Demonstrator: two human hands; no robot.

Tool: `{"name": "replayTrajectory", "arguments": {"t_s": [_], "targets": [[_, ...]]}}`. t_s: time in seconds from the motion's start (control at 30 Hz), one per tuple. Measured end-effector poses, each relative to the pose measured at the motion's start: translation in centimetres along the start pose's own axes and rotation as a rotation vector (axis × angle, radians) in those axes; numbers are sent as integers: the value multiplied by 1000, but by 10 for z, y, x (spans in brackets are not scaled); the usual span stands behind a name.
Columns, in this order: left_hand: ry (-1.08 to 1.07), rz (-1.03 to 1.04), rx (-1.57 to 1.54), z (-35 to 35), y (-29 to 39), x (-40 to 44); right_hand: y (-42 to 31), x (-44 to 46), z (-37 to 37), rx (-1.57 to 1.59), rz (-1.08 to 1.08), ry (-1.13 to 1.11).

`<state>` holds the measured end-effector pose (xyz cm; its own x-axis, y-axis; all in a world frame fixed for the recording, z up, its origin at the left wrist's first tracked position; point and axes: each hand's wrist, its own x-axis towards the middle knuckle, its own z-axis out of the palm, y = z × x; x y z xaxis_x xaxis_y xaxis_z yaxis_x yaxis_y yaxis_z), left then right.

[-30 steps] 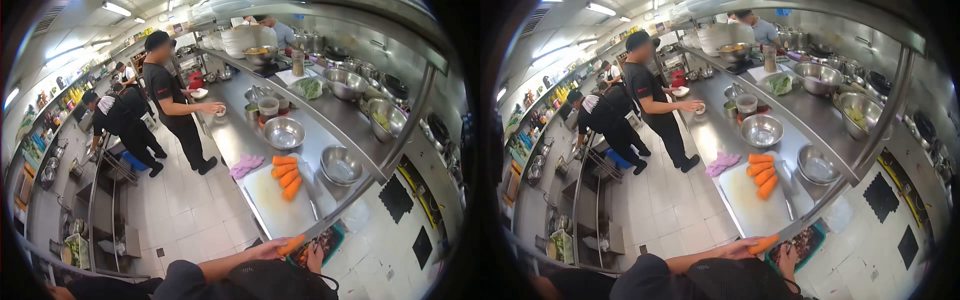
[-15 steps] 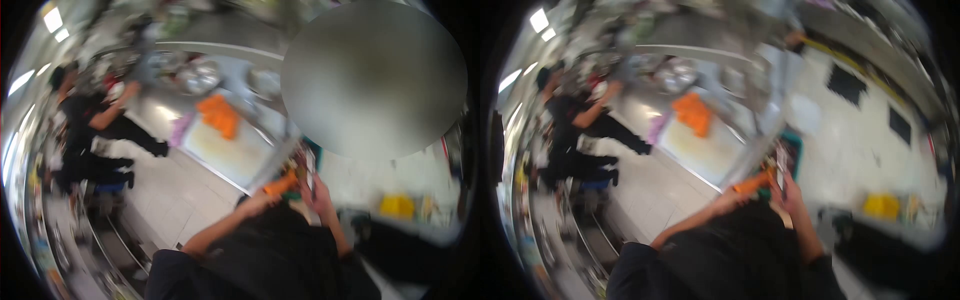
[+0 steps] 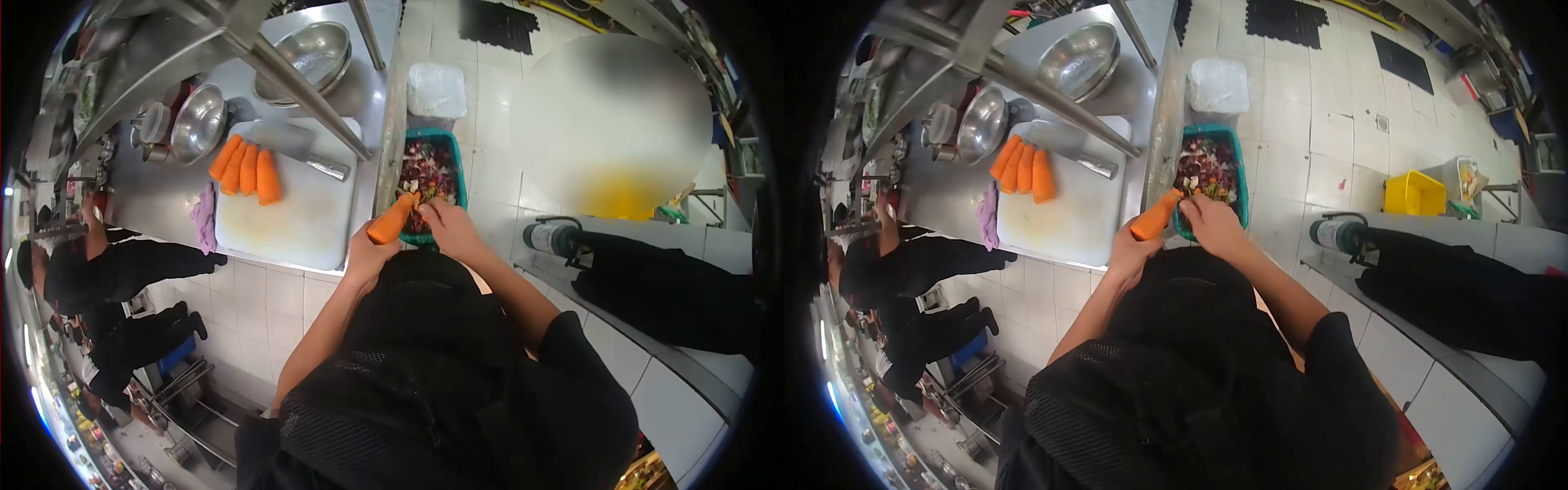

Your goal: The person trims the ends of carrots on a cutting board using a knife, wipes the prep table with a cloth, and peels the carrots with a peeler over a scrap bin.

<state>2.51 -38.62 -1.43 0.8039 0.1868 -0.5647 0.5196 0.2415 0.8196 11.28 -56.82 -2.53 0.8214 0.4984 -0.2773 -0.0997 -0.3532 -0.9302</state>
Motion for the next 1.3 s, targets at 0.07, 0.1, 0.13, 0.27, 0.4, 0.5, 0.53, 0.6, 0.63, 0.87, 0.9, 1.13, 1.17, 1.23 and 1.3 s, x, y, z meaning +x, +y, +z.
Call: {"name": "replayTrajectory", "arguments": {"t_s": [0.07,0.1,0.13,0.27,0.4,0.5,0.53,0.6,0.63,0.87,0.9,1.13,1.17,1.23,1.3], "targets": [[0,-16,127,1,-10,11,-2,-12,7,-315,-160,23],[1,-38,125,1,-16,13,-5,-19,8,-310,-142,13],[1,-35,87,0,-20,18,-7,-21,8,-353,-154,-44],[27,-120,48,-2,-24,13,57,5,3,-425,-246,-67],[101,-164,156,-9,-29,16,152,65,-1,-615,13,-121],[125,-155,279,-6,-32,20,184,81,6,-560,289,-95],[123,-167,276,-5,-33,22,169,81,10,-463,287,-55],[139,-72,428,-2,-37,25,122,65,14,-330,235,-33],[143,-85,421,0,-35,27,95,47,16,-302,144,-64],[106,-216,354,5,-39,33,60,2,11,-281,25,-201],[95,-208,395,6,-39,31,91,16,12,-373,47,-174],[92,-128,654,10,-54,40,217,79,29,-44,348,123],[83,-130,650,11,-56,41,221,69,34,223,471,58],[37,-21,811,17,-54,38,126,56,24,725,787,20],[-45,21,804,15,-58,37,120,50,41,826,735,28]]}}
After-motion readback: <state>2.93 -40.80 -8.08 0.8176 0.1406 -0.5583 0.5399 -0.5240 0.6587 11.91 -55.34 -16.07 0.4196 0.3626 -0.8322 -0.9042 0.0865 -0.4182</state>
